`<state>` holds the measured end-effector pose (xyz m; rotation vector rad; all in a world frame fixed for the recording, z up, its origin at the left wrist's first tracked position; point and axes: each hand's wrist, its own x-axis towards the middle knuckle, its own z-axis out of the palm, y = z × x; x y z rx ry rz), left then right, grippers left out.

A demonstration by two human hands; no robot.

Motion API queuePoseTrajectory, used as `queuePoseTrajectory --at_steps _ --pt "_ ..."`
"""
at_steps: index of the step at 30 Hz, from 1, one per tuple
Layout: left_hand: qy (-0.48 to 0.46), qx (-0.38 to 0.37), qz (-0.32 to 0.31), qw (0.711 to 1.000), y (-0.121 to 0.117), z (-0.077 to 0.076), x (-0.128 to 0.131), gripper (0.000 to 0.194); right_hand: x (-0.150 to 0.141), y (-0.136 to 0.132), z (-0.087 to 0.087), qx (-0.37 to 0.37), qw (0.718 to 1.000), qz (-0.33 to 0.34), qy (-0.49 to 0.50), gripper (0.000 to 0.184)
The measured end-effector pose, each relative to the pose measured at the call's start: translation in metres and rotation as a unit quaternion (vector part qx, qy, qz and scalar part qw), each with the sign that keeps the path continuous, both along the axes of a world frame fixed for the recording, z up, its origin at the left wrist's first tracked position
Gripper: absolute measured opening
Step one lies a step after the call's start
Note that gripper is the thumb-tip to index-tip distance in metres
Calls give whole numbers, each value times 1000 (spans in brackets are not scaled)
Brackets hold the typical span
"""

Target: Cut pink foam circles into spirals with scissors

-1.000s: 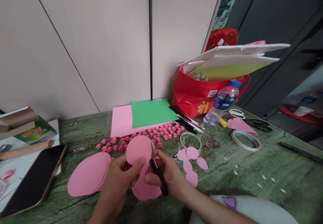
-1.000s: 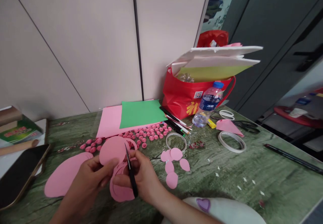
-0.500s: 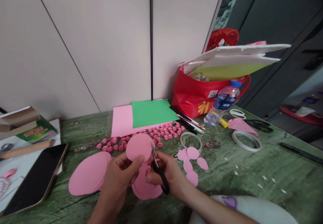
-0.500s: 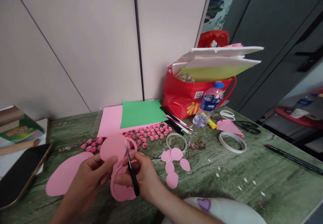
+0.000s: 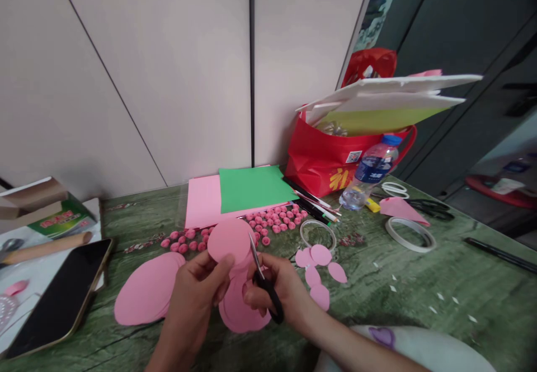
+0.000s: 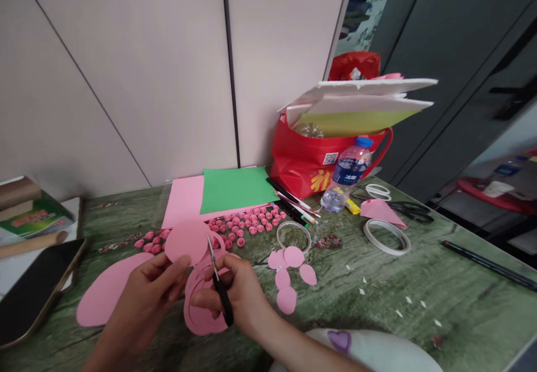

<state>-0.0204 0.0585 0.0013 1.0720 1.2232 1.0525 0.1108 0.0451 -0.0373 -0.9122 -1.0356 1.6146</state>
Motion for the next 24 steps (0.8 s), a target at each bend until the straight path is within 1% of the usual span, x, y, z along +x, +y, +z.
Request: queuePoseTrajectory --at_steps 5,7,10,14,20,24 --pt "-58 -16 -22 998 0 1 2 22 -3 -2 -6 2 1000 10 15 44" --pt "-61 -16 -26 998 -1 2 3 21 -4 -3 -7 -5 1000 20 13 44" --pt "-38 -8 -11 999 -1 3 3 20 -5 -4 -5 -15 999 33 14 44" --pt "7 -15 8 1000 -1 2 2 25 -4 -4 -4 -14 999 44 9 47" --pt "42 -11 -21 999 -2 0 1 20 -1 -2 -4 10 1000 22 14 55" --pt "35 -7 -32 999 -2 0 1 17 -1 -1 -3 28 999 14 9 52"
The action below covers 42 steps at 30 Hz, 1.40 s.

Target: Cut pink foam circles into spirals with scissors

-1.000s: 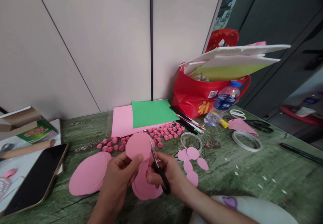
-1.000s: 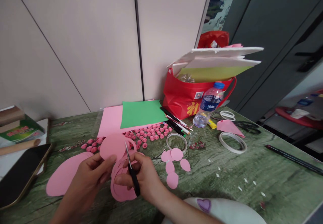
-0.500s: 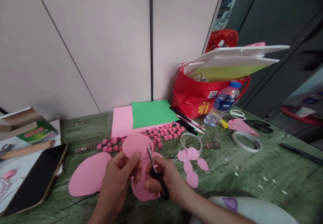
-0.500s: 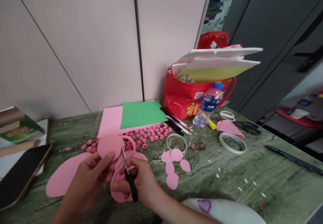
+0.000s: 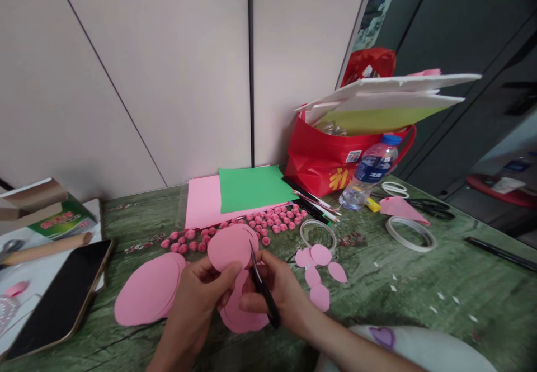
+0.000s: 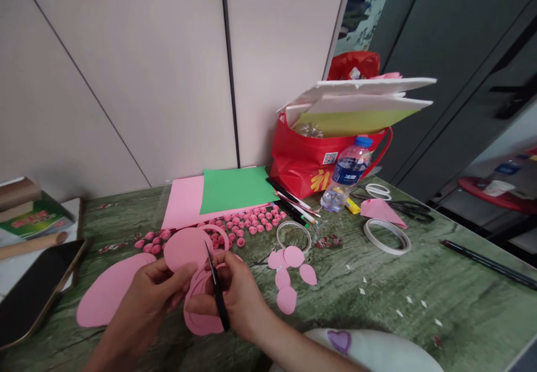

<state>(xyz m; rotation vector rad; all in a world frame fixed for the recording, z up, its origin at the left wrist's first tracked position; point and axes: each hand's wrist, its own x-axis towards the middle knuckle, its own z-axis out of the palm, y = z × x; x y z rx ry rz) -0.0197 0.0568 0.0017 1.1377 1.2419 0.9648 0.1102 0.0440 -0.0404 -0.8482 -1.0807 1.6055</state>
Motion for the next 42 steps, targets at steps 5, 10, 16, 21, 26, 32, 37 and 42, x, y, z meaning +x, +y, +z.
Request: queuePoseTrajectory --at_steps 5,10,16,21,26,32,37,42 --pt "-6 -1 -3 1000 0 1 1 17 0 1 -1 8 1000 -3 -3 52" --pt "-10 -1 5 1000 0 3 1 18 1 1 0 -14 1000 5 3 50" --pt "-15 -4 9 1000 0 3 1 19 1 0 0 -17 1000 2 3 49" --pt "-24 0 8 1000 0 2 0 19 1 1 -2 -12 1000 -5 -15 46" --pt "-34 8 12 999 0 2 1 20 2 0 -1 -20 1000 -2 -10 44" --pt "-89 0 -4 996 0 2 1 18 1 -1 -3 -22 1000 12 16 43" --pt "-83 -4 16 996 0 1 0 21 -3 -2 -3 -43 999 20 16 46" --pt "-37 1 21 999 0 2 -1 26 -2 -3 0 -38 999 24 19 48"
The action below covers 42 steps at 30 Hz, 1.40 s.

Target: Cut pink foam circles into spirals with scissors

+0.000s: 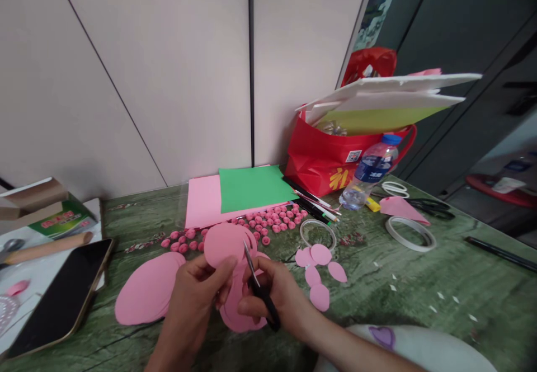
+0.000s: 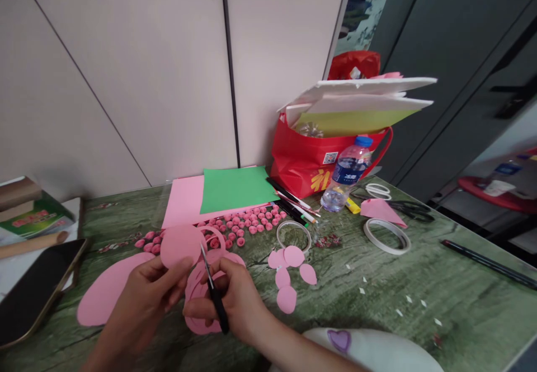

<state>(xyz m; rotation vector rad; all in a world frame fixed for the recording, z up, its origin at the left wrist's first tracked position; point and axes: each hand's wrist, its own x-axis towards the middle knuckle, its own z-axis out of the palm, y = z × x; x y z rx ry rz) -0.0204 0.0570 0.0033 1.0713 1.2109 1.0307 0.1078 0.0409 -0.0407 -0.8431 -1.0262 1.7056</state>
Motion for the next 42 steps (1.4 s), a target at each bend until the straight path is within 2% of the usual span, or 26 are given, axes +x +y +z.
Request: queuePoseTrajectory --at_steps 6,17,42 --pt "48 4 -27 998 1 0 1 24 2 2 2 28 999 -17 3 50" --pt "53 6 -21 998 0 -1 0 24 3 2 -1 23 999 -5 23 48" --pt "-19 13 16 1000 0 1 1 24 2 2 1 4 1000 -18 -22 48"
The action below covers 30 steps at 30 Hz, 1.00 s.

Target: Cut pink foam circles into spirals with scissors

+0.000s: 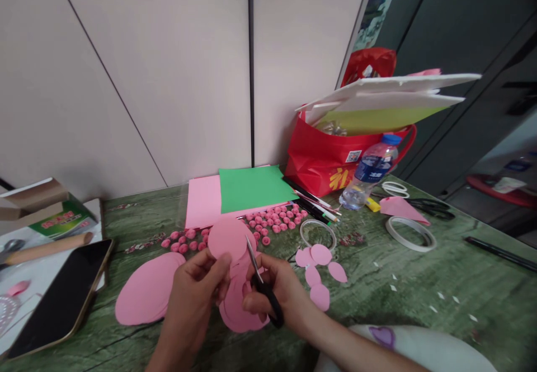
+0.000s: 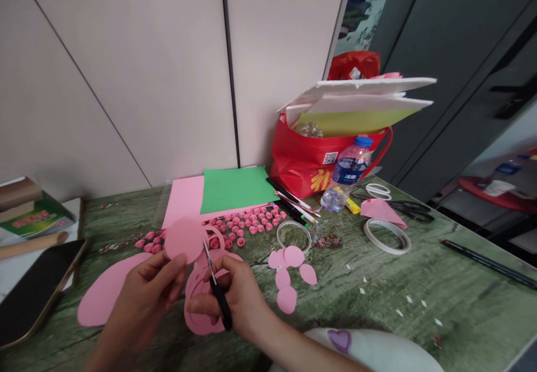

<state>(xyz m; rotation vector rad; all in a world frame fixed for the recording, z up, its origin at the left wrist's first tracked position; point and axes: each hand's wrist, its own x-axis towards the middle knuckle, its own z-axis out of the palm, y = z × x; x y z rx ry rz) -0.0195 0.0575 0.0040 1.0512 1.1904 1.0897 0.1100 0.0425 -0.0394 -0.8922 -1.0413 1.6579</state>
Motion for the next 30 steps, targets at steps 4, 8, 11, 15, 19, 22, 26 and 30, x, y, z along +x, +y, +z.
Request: queuePoseTrajectory --at_steps 4,8,11,15,19,22,26,30 --pt "-17 -5 -38 999 0 1 3 21 -2 -2 2 -14 1000 11 -1 50" --pt "19 -11 -14 1000 -1 2 3 25 -3 -4 1 -21 1000 21 4 51" --pt "40 -13 -7 999 -2 0 1 25 -3 -3 -2 -12 999 30 18 53" --pt "77 -11 -37 996 -1 -1 0 20 -1 -1 -2 21 999 17 20 56" --pt "90 -15 -40 995 0 1 2 19 1 -1 2 53 999 10 7 53" --pt "86 -13 -38 995 0 2 3 18 2 -1 2 47 999 11 3 54" --pt "78 -14 -30 996 -2 0 2 18 1 0 -2 27 1000 13 4 56" --pt "65 -8 -40 997 -1 -2 0 17 0 1 -3 18 999 18 21 54"
